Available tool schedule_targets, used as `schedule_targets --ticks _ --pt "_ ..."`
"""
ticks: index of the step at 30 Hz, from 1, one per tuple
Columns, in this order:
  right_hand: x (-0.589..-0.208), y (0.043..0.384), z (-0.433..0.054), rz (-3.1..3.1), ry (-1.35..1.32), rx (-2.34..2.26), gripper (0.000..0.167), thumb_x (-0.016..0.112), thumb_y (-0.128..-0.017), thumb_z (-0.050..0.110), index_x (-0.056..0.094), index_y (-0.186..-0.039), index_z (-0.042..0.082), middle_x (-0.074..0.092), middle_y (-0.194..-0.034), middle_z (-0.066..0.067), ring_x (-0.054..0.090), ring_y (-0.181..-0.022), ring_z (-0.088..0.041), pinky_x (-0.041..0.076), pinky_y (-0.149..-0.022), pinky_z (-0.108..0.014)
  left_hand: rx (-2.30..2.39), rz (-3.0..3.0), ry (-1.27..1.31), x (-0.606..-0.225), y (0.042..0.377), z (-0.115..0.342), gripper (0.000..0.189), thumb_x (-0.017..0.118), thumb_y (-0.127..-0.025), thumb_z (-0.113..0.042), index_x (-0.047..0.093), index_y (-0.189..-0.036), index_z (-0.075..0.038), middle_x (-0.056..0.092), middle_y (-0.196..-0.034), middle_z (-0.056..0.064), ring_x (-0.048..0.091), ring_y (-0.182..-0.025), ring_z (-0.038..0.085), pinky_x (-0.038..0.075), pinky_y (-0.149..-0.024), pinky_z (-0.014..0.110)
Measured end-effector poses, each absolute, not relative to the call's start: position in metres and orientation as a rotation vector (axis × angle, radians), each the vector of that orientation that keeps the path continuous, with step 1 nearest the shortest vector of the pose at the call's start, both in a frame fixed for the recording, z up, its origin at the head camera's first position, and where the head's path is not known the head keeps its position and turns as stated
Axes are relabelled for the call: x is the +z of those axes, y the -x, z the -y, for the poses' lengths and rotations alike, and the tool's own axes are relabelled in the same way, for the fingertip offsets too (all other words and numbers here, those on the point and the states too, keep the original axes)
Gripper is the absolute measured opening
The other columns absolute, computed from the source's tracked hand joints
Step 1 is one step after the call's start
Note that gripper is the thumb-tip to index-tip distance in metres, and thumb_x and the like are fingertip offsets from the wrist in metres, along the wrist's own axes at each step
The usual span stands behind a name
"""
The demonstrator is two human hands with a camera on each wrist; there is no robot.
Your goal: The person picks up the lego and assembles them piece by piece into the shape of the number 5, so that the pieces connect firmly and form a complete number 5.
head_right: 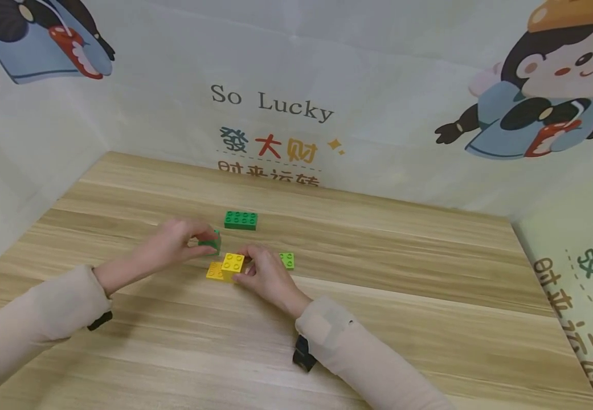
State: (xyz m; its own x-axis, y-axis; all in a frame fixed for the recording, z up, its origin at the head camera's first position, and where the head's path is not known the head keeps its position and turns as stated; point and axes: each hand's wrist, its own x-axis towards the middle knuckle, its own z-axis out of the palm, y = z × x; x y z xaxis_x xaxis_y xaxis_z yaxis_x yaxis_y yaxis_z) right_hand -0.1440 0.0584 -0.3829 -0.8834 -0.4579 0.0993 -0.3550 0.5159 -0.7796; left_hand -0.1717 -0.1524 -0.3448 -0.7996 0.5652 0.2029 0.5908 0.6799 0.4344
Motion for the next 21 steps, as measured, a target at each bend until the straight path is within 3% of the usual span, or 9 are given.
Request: schedule_targets --ticks 9,21 --pt "-0.384 0.145 -0.059 -2.616 0.691 -1.307 0.033 0.074 -0.079 0.005 0.062 -0.109 -0.001 0.063 -0.1 -0.011 0.054 -0.07 -0.01 0.048 -0.06 -0.016 -1.026 2.978 0.694 -0.338 0.208 0.148 0.035 0.071 -0.084 -0.016 0.062 -0.112 0.001 0.064 -0.112 0.017 0.059 -0.102 0.028 0.049 -0.089 0.043" --pt "-0.383 0.145 -0.06 -2.617 0.677 -1.281 0.036 0.073 -0.08 0.007 0.061 -0.113 0.0 0.063 -0.102 -0.011 0.053 -0.069 -0.01 0.047 -0.059 -0.015 -0.986 3.059 0.695 -0.345 0.237 0.128 0.041 0.074 -0.081 -0.018 0.061 -0.116 -0.002 0.062 -0.119 0.013 0.054 -0.11 0.029 0.045 -0.096 0.043"
